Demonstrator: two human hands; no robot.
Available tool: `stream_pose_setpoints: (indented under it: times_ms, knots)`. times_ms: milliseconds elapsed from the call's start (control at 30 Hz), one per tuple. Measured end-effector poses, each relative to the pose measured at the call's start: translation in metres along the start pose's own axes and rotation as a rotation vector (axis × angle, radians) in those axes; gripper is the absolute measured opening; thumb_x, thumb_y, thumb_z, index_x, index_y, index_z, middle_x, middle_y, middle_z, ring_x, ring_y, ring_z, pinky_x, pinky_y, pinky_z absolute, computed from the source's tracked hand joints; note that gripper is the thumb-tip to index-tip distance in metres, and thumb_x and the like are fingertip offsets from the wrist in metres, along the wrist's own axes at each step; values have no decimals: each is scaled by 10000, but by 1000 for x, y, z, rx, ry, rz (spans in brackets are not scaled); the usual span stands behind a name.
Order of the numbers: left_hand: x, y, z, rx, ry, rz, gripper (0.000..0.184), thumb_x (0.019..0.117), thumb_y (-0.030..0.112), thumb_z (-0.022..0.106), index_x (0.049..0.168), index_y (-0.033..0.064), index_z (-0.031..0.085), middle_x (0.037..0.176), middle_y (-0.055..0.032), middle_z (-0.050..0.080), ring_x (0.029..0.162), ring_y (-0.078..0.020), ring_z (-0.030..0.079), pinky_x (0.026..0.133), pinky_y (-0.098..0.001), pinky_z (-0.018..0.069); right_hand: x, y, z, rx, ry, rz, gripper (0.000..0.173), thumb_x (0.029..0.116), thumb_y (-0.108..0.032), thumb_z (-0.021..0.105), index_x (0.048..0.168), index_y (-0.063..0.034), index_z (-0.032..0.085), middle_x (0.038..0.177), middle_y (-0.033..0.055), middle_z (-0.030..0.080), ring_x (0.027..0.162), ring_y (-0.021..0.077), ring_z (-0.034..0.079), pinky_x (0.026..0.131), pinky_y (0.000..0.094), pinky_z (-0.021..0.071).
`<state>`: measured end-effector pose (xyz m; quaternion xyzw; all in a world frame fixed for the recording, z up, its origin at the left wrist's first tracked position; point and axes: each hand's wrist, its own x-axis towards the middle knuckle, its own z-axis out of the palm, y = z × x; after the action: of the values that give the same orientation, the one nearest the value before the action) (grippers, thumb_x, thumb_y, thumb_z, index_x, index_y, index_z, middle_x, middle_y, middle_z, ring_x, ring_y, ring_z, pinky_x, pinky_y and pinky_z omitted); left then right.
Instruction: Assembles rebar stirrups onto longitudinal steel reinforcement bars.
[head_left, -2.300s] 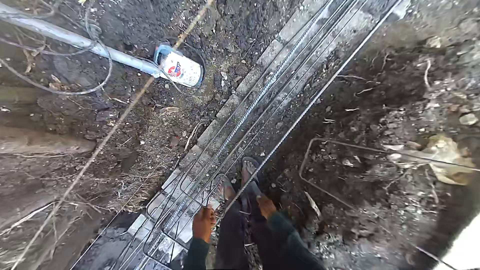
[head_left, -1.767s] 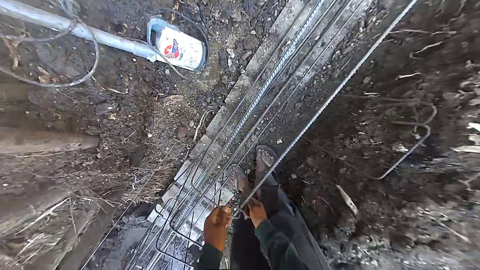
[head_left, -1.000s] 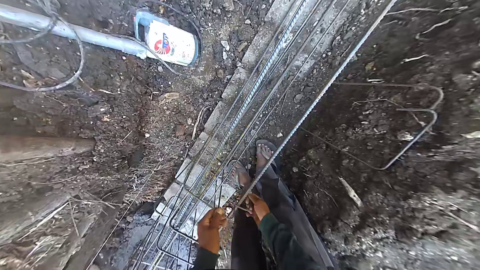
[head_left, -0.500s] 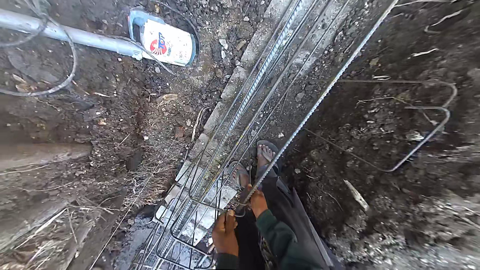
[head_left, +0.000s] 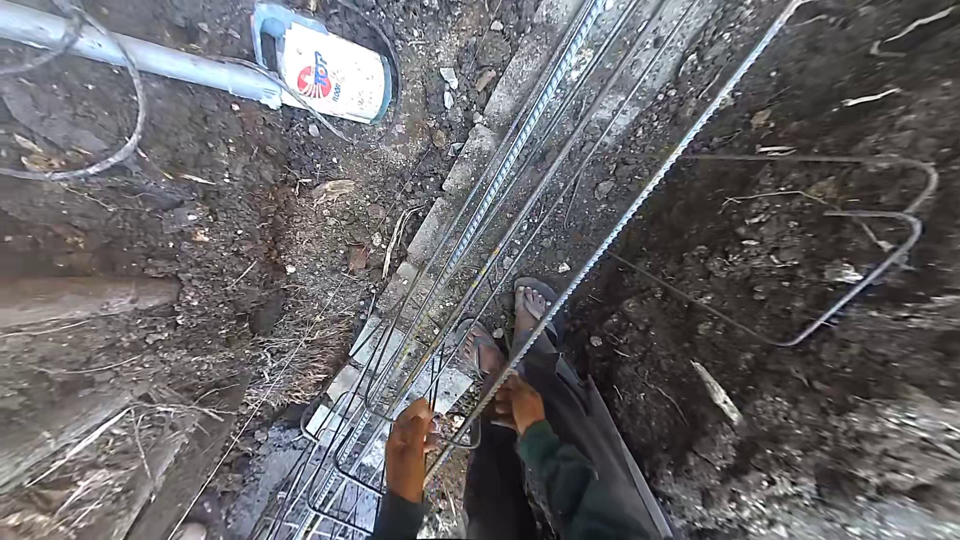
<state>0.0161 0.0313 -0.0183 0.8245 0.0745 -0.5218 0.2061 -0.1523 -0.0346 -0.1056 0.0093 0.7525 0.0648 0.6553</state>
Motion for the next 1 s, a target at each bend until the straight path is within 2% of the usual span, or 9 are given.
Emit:
stream_pose_setpoints:
  times_ms: [133,300,400,500,633,700,800,867,1000]
  knots:
    - [4,22,-6,69,55,-127,508,1146,294,271,1184,-55,638,967,-147,700,793,-198,688,723,-359,571,6,-6,3,-22,12,-27,441,1150,-354,277,1394,-46,477,724,92,585,574,200,579,550,359,505]
    - [1,24,-6,182,57,-56,493,1140,275,329,897,-8,652,653,-25,597,538,-94,587,537,-245,526,-11,2,14,-101,-171,34,407,1157,-310,230,1357,-22,437,807,85,556,692,204,578,648,370,500]
    - [-3,9,-5,178,7,-12,449,1136,238,331,903,4,636,597,24,530,507,-63,529,528,-222,490,-13,11,16,-24,-243,81,563,1146,-408,181,1405,17,445,1049,181,607,864,274,593,757,447,500]
    - [-1,-2,-2,185,12,45,413,1129,208,339,932,2,637,629,29,544,537,-50,527,556,-210,482,-8,23,27,62,-285,98,596,1127,-494,191,1331,-17,484,973,138,614,788,237,587,670,406,489]
    - [3,-14,2,214,66,135,396,1113,191,315,1103,-27,646,822,-31,622,724,-90,588,655,-259,486,-12,24,36,116,-380,194,764,1072,-639,119,1446,-63,455,1280,166,638,1030,269,627,770,425,492]
    - [9,-19,4,172,63,189,445,1108,205,262,1154,-43,629,861,-53,654,791,-118,635,713,-287,527,-16,20,39,189,-394,218,770,1062,-661,112,1455,-87,440,1296,157,656,1047,274,653,751,418,505]
    - [18,-31,18,41,-39,224,584,1104,260,158,1177,-87,623,896,-102,742,841,-142,711,814,-333,580,-22,17,41,415,-383,158,641,1097,-579,140,1246,-54,477,1039,156,702,856,277,697,694,423,562]
    - [20,-32,35,-40,-58,202,642,1111,278,120,1059,-71,657,814,-76,738,776,-129,715,794,-322,597,-23,16,46,543,-288,99,553,1127,-490,215,1039,-45,532,795,97,677,691,218,679,644,371,578]
    - [20,-29,41,-30,-71,153,680,1104,300,104,998,-38,684,855,-81,737,843,-143,705,850,-332,571,-20,15,48,559,-238,49,473,1143,-390,269,992,-30,535,736,91,662,655,193,670,624,334,571]
